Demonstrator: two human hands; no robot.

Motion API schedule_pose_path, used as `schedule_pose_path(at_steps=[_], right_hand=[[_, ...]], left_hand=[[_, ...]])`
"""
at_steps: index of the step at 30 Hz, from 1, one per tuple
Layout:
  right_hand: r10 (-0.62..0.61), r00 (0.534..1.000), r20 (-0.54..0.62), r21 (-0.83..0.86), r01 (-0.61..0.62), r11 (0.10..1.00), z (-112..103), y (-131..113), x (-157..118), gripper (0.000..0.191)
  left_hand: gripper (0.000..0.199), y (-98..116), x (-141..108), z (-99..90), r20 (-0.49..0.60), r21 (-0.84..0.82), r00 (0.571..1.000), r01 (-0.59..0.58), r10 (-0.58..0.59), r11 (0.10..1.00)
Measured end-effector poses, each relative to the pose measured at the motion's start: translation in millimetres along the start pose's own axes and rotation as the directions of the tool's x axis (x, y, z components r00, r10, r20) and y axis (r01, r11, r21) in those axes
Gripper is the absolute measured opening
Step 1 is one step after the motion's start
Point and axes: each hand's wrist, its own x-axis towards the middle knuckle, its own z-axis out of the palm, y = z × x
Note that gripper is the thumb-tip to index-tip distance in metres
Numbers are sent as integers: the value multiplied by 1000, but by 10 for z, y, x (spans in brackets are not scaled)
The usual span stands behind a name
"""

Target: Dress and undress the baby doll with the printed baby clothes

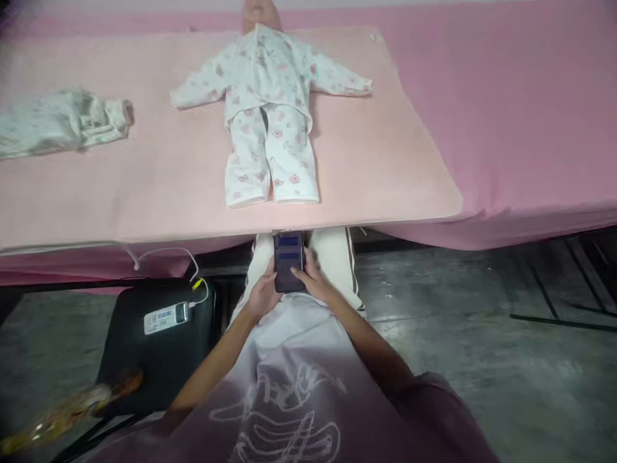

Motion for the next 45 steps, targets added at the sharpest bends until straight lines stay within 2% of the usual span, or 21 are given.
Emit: schedule_pose_path(at_steps=[4,10,15,18,24,30,36,40,45], right_hand=[[-17,1000,-24,-29,16,999,26,-23,-23,115],[-35,999,27,27,35,999,36,-104,-74,131],[15,999,42,102,-19,995,18,-127,-62,121],[20,1000,20,89,-21,996,22,-126,-45,117],[-10,999,35,68,8,998,53,-98,-62,131],[-9,998,64,82,4,997,27,-126,-87,135],[43,999,30,103,-45,994,22,-110,-50,118],[22,999,22,76,-24,997,41,-87,-53,127],[9,998,67,95,-16,995,33,-126,-85,136]], left_hand=[[83,-6,11,-17,-12,-5,1000,0,0,1000],[84,-46,18,-95,-13,-5,1000,-14,13,1000],[86,-57,19,-121,7,-21,1000,-8,8,1000],[89,-50,17,-110,-4,-27,1000,-2,2,1000],[90,-35,16,-100,-2,-13,1000,-6,6,1000],[90,-50,14,-132,2,-19,1000,-6,6,1000],[88,-41,4,-107,-15,2,1000,-1,1,1000],[88,-31,5,-92,-19,11,1000,1,0,1000],[87,-25,7,-93,2,5,1000,3,-3,1000]])
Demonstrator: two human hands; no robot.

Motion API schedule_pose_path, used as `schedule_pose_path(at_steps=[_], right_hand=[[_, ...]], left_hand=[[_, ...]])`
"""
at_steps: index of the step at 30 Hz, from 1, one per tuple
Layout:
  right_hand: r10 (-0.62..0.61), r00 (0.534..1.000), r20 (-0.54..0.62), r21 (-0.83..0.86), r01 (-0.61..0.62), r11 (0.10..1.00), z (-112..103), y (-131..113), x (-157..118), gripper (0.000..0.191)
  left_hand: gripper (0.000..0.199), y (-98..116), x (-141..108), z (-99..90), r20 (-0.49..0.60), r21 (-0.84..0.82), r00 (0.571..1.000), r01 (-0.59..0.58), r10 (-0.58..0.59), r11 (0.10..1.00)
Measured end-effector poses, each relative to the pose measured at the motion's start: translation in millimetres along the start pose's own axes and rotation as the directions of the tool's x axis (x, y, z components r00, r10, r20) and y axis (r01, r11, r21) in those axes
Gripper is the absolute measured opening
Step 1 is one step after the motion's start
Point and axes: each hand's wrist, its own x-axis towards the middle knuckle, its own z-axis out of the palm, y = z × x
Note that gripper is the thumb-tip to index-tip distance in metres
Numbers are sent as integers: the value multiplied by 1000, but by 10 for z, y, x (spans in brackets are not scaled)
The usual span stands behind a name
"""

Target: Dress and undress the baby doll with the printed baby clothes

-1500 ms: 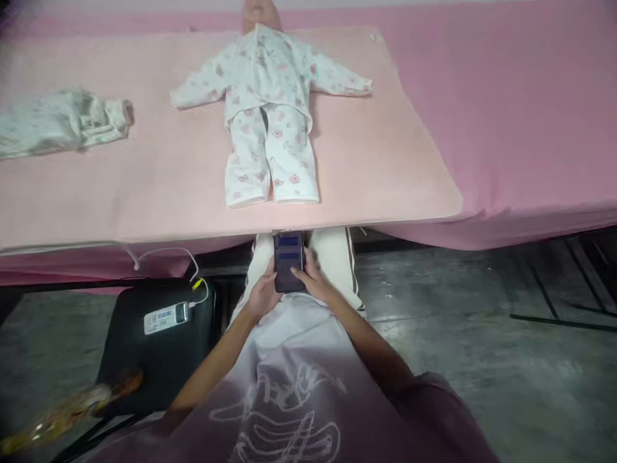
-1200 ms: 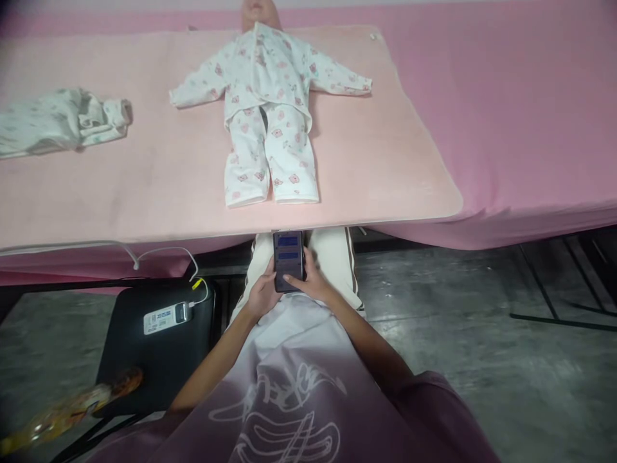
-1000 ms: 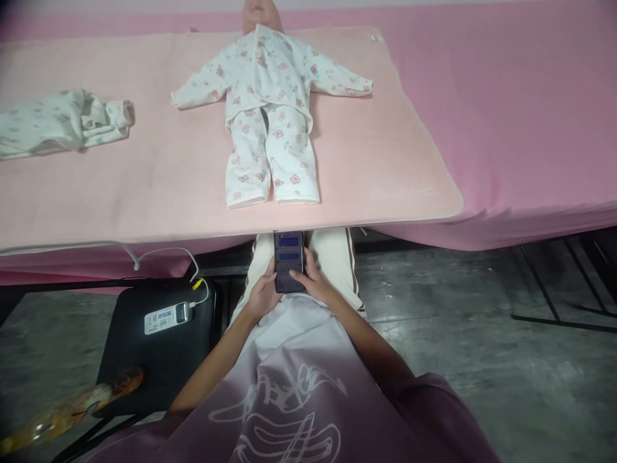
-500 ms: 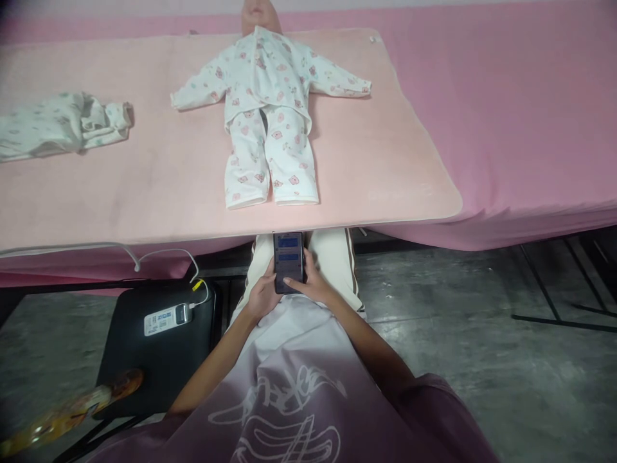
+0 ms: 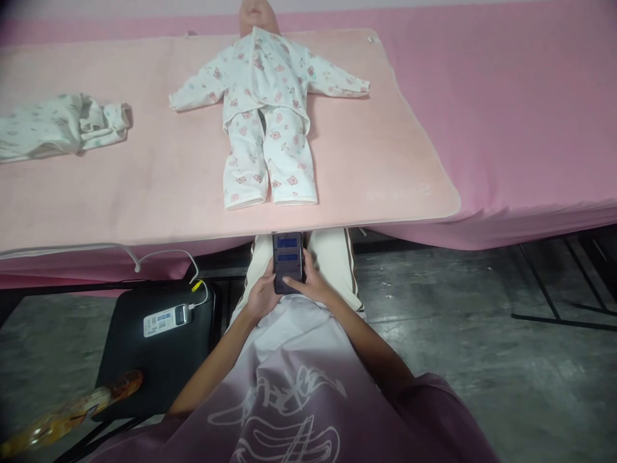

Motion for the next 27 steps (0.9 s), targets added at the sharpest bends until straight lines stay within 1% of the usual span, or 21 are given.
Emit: schedule_pose_path(at_steps=[3,8,13,17,21,27], right_hand=[[-1,1000,15,41,0,999,-2,-45,-6,134],[24,999,24,53,-25,998,-5,-99,-4,142],[16,1000,13,32,-17,999,-28,-82,-1,132],[30,1000,4,46,-31,998,-38,-51,8,130],[36,999,21,84,-37,996,-31,-75,-2,125],[52,999,-11,94,-51,994,-23,-98,-17,115]], left_hand=[[85,5,-6,10,-9,6,1000,1,-1,1000],[83,15,-12,33,-24,10,1000,0,0,1000],[83,12,-8,19,-33,-9,999,16,-16,1000],[84,-2,-4,-10,-36,-25,999,16,-17,1000],[84,-3,-1,-16,-29,-32,999,24,-25,999],[85,-1,0,-12,-23,-44,999,30,-31,999]])
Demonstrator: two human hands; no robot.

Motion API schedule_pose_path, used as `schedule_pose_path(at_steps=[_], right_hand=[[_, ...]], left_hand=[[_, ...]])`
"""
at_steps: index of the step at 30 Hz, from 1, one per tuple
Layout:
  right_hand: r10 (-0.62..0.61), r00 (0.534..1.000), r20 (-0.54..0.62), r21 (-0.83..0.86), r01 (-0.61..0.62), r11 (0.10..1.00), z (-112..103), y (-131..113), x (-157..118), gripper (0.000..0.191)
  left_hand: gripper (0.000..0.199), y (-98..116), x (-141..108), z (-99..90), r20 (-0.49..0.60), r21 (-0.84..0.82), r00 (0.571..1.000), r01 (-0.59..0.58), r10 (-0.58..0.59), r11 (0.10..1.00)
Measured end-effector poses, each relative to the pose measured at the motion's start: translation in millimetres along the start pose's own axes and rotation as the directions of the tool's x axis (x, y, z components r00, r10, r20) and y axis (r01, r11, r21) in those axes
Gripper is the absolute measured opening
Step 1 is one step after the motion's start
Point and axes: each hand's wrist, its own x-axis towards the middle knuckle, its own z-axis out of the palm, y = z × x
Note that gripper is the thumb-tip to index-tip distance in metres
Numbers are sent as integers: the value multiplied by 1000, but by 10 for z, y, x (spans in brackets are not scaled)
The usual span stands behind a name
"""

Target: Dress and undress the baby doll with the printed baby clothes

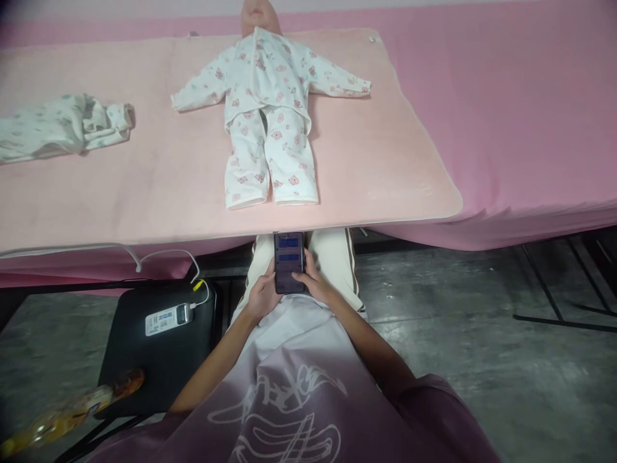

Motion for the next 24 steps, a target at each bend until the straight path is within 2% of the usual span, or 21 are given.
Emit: schedule_pose_path(at_steps=[5,10,19,24], right_hand=[[7,1000,-26,-51,-8,999,2,77,30,119],[-31,1000,-1,-113,31,993,16,61,34,128],[-55,998,22,-116,57,992,-11,122,34,130],[-62,997,36,-107,65,992,-14,118,14,139]], left_hand=[[85,-6,2,-14,-12,-18,1000,3,-3,1000],[84,-5,-2,-18,-16,6,1000,-3,3,1000],[84,-7,1,-11,-19,8,1000,-11,11,1000],[86,1,-2,14,-36,-12,999,-2,2,1000]])
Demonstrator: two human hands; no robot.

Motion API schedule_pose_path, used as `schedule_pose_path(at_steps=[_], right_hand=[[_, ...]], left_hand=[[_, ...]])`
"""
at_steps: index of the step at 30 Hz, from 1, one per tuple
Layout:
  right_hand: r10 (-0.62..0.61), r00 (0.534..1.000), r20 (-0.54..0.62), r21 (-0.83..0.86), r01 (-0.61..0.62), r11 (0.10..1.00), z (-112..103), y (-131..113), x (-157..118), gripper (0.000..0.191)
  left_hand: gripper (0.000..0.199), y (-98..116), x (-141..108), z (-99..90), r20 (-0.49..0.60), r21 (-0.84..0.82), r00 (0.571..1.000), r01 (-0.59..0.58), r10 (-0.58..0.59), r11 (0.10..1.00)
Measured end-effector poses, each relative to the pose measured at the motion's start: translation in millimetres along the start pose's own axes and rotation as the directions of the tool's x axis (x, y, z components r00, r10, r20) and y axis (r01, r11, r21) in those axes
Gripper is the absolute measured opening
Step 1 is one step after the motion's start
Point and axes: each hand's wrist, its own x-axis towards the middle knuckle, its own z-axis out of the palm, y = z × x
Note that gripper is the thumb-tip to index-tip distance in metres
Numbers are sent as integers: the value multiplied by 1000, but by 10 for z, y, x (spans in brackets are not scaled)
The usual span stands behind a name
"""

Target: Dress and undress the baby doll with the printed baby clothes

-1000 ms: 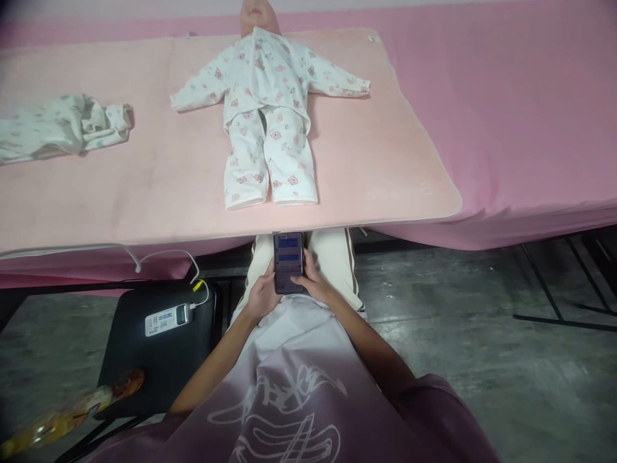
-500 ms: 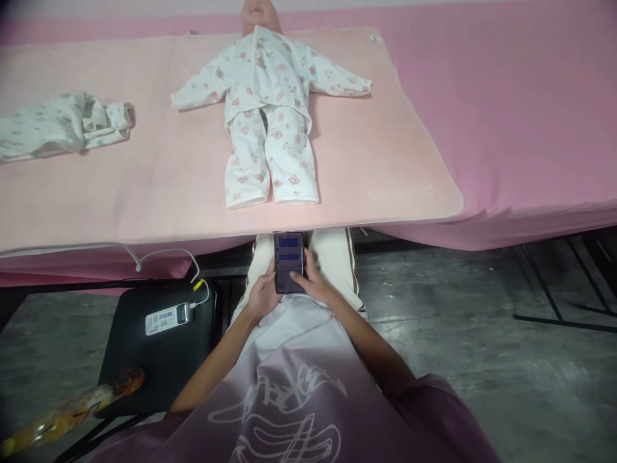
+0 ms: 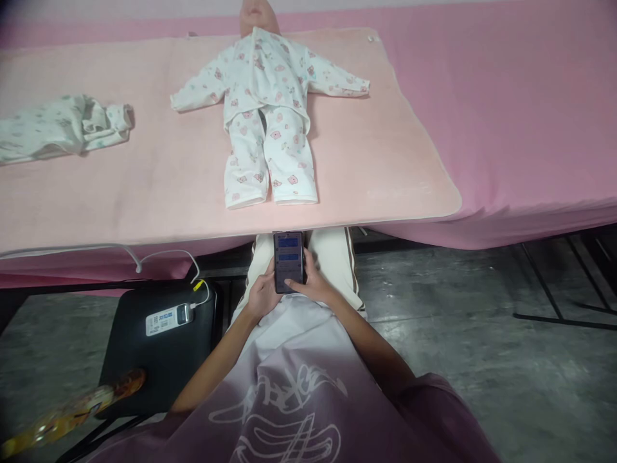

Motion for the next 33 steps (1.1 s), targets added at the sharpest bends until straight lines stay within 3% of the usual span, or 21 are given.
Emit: schedule_pose_path(at_steps=[9,17,25,33], right_hand=[[51,997,-59,47,-48,998,6,-26,33,117],[-11,1000,-23,-7,11,1000,26,-36,23,131],[0,1000,-29,-22,0,1000,5,55,16,132],[-22,1000,-2,14,22,1000,3,-19,13,135]], left_hand=[[82,-1,3,-22,23,19,1000,6,-7,1000],[83,-2,1,-26,34,16,999,-2,1,1000],[80,-11,15,-27,37,16,999,-18,18,1000],[82,-52,36,-27,-9,55,999,-46,47,997]])
